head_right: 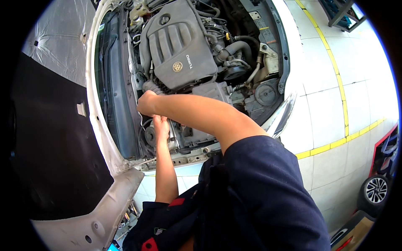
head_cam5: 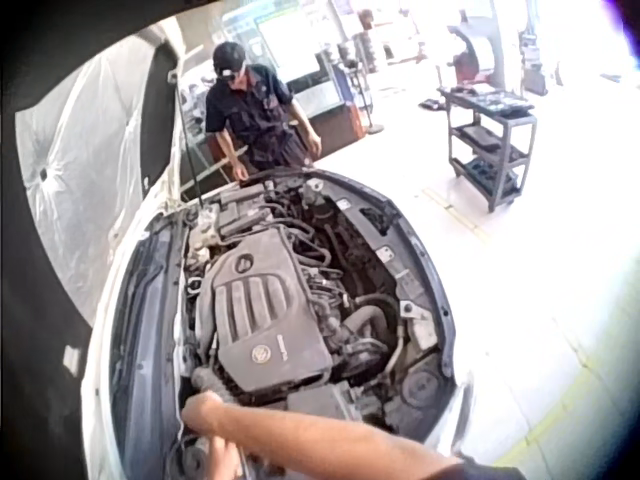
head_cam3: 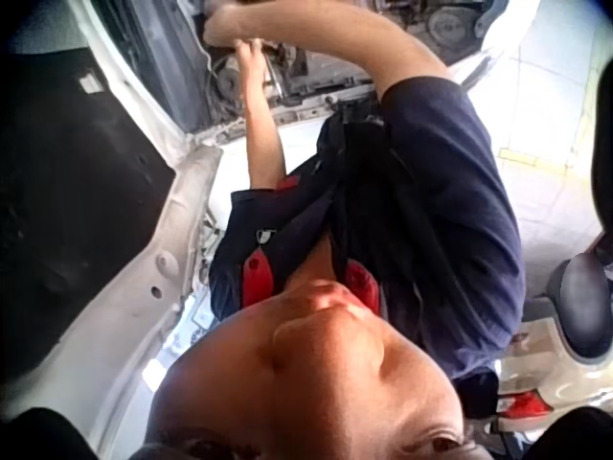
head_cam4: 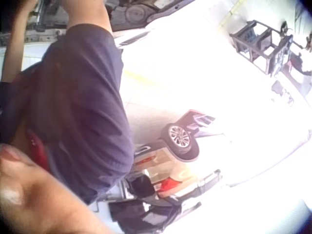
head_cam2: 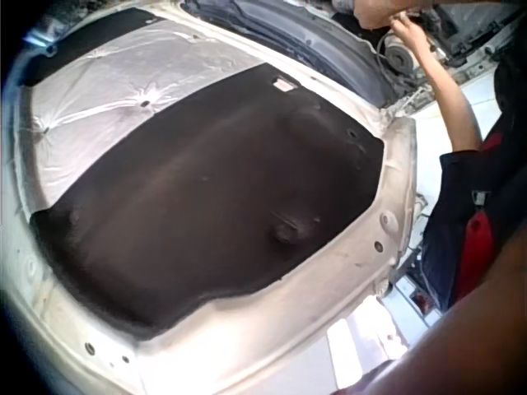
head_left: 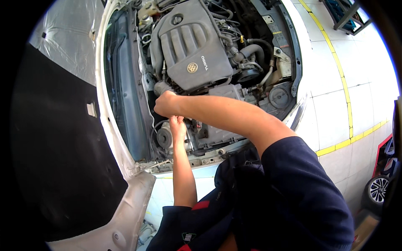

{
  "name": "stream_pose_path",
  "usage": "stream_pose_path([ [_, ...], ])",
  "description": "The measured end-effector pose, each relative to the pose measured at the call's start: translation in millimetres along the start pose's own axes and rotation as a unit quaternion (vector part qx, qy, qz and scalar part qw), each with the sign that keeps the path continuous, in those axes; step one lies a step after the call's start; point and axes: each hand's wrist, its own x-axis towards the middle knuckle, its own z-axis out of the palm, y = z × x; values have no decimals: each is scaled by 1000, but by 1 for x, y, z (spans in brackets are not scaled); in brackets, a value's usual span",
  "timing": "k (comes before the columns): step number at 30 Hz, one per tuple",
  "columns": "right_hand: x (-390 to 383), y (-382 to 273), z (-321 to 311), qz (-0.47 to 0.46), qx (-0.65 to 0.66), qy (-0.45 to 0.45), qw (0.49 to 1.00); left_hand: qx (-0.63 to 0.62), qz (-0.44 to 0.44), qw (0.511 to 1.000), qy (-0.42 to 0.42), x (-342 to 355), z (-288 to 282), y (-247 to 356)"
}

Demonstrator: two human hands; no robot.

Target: The person uses a screwdriver to loosen and tighten a hose clamp on the engine air intake, then walks to a tool cart and sits on the floor to search through a tool tray.

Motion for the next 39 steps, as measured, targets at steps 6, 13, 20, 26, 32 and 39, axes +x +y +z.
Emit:
stream_pose_path([
  [6, 1, -36, 39, 269, 538, 386, 699, -254, -5, 967, 33, 3, 15, -29],
  [13, 23, -11, 49, -33, 297, 173, 938, 53, 13, 995, 89, -9, -6, -16],
  [20, 0, 10, -19, 36, 1, -77, 996, -117, 23, 982, 145, 0, 19, -5],
  [26, 7, 23, -3, -175, -92, -57, 979, -190, -59, 980, -8, 9, 14, -13],
  [32, -17, 10, -24, 142, 89, -91, 982, -3, -8, 1000, 4, 5, 19, 4],
  [39, -2, 12, -3, -39, -41, -17, 998, -38, -19, 999, -1, 4, 15, -24],
])
